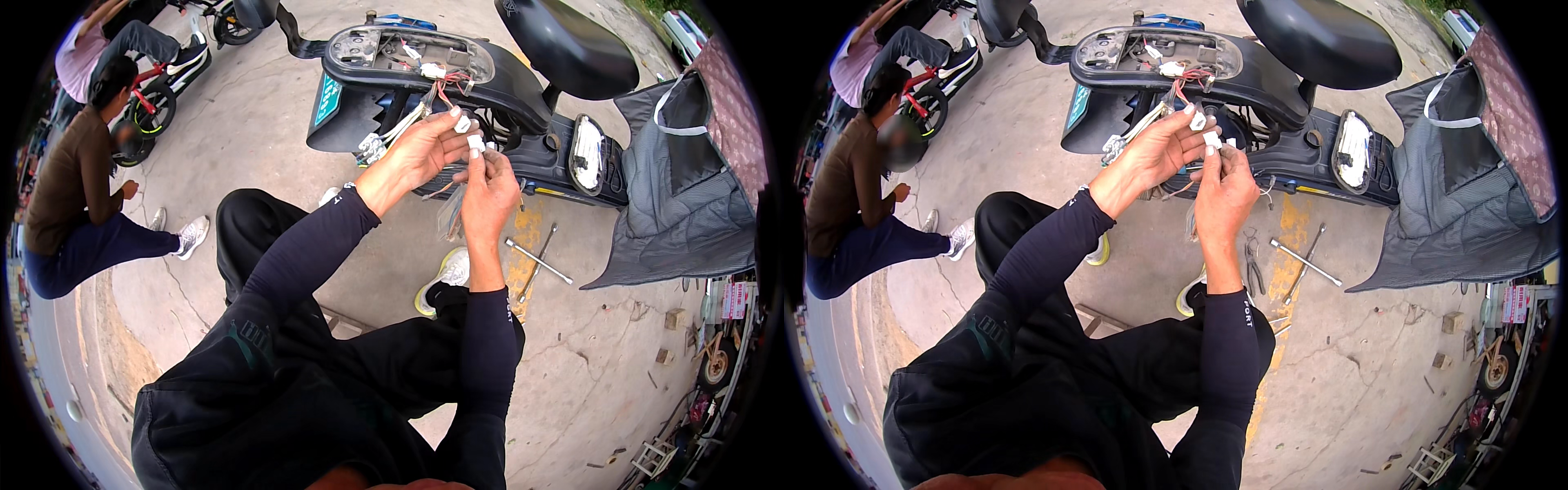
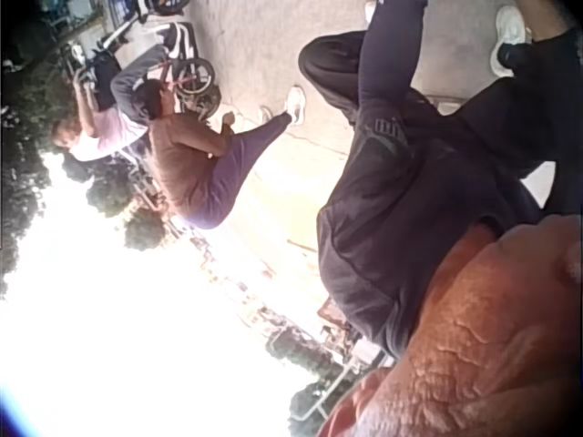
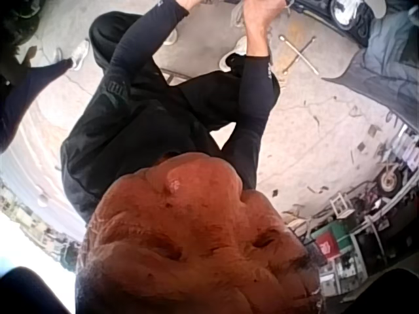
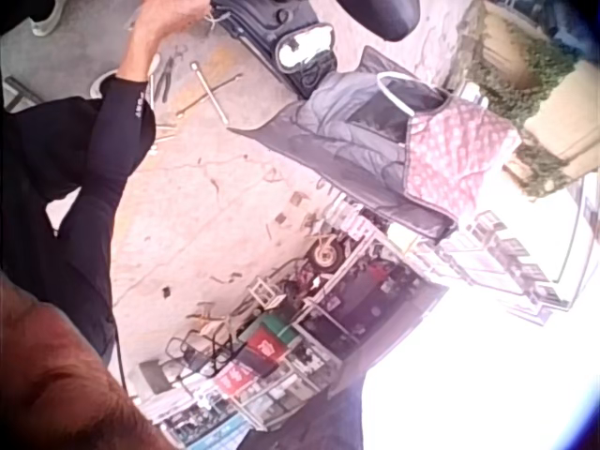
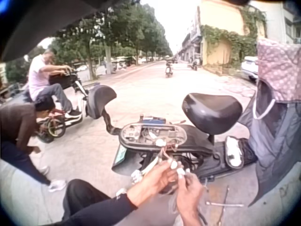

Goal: The person repairs the electrical wiring of an electric scooter by stripping wire insulation, twisting exposed conductors, and connecting them to a control module. They use a screwdriver to tighten terminal screws and pliers to strip and adjust wires, working on the exposed wiring harness under the seat area.

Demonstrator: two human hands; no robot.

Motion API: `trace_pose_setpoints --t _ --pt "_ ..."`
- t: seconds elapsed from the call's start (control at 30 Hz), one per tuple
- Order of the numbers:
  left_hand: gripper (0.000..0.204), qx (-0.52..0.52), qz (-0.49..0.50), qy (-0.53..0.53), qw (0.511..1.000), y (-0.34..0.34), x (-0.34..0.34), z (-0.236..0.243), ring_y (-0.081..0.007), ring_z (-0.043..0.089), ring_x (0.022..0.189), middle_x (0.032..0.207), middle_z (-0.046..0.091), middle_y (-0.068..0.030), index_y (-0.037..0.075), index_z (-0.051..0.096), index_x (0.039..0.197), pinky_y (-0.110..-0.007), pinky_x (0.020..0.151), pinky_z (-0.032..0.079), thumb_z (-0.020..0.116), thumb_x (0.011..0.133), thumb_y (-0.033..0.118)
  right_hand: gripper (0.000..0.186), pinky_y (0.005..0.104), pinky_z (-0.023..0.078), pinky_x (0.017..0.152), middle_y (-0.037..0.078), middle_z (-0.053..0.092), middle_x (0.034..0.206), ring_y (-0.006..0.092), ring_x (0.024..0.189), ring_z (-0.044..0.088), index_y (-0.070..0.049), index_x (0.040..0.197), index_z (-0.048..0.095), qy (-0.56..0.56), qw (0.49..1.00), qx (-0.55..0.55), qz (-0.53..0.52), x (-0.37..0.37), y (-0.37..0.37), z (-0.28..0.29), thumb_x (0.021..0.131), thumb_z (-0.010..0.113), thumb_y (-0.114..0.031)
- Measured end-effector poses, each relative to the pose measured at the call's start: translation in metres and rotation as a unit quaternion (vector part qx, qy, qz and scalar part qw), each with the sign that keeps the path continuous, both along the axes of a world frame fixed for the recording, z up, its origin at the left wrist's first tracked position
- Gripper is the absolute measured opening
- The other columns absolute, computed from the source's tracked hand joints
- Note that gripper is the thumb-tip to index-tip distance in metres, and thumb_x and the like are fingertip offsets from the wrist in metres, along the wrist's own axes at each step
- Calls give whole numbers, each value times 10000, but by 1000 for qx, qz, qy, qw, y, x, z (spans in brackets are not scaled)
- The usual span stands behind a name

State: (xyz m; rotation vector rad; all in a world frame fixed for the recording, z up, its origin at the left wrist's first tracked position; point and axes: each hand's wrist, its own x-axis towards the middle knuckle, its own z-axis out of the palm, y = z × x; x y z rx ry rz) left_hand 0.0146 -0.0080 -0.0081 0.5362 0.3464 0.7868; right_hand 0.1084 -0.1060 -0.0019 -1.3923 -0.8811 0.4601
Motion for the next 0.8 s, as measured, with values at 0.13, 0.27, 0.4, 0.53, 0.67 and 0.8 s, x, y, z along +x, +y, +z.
trace_pose_setpoints --t 0.13,0.27,0.4,0.53,0.67,0.8 --pt "174 -22 -3 17 1000 -1 2 6 -278 627 1151 1162 668 -154 99 623 1061 -426 1015 498 621 977 252 239 258 509 562 118 720 801 117 595 664 99 1065 641 -8 1000 -13 -8 0 0 4 948 630 -109" --pt "172 -33 -13 30 999 1 1 8 -277 636 1131 1154 673 -150 104 615 1051 -424 1015 498 595 991 264 245 251 510 555 110 721 816 105 598 653 106 1086 643 19 1000 -8 -2 -3 0 7 950 629 -97" --pt "183 -38 -24 23 999 2 1 8 -276 640 1120 1157 674 -152 102 609 1052 -423 1012 498 565 1006 273 228 233 492 554 90 705 807 93 602 635 106 1076 637 15 1000 2 6 -4 0 8 959 621 -90" --pt "281 -35 -22 23 999 1 2 9 -264 644 1075 1126 677 -144 47 610 1068 -417 975 499 541 1018 316 215 226 484 551 83 695 797 86 600 626 103 1068 637 8 1000 8 6 -5 1 8 960 622 -82" --pt "250 -32 -34 12 999 3 -1 7 -280 631 1130 1205 658 -159 62 603 1076 -427 1005 491 498 1028 284 196 224 484 547 79 697 793 81 594 620 102 1051 639 6 1000 9 -6 -6 4 7 954 623 -67" --pt "274 -37 -37 12 999 0 -1 12 -288 620 1166 1271 634 -170 49 587 1118 -426 1025 481 439 1042 267 182 225 490 547 81 705 802 80 597 622 95 1043 640 -24 1000 10 -12 -5 4 6 951 622 -61"
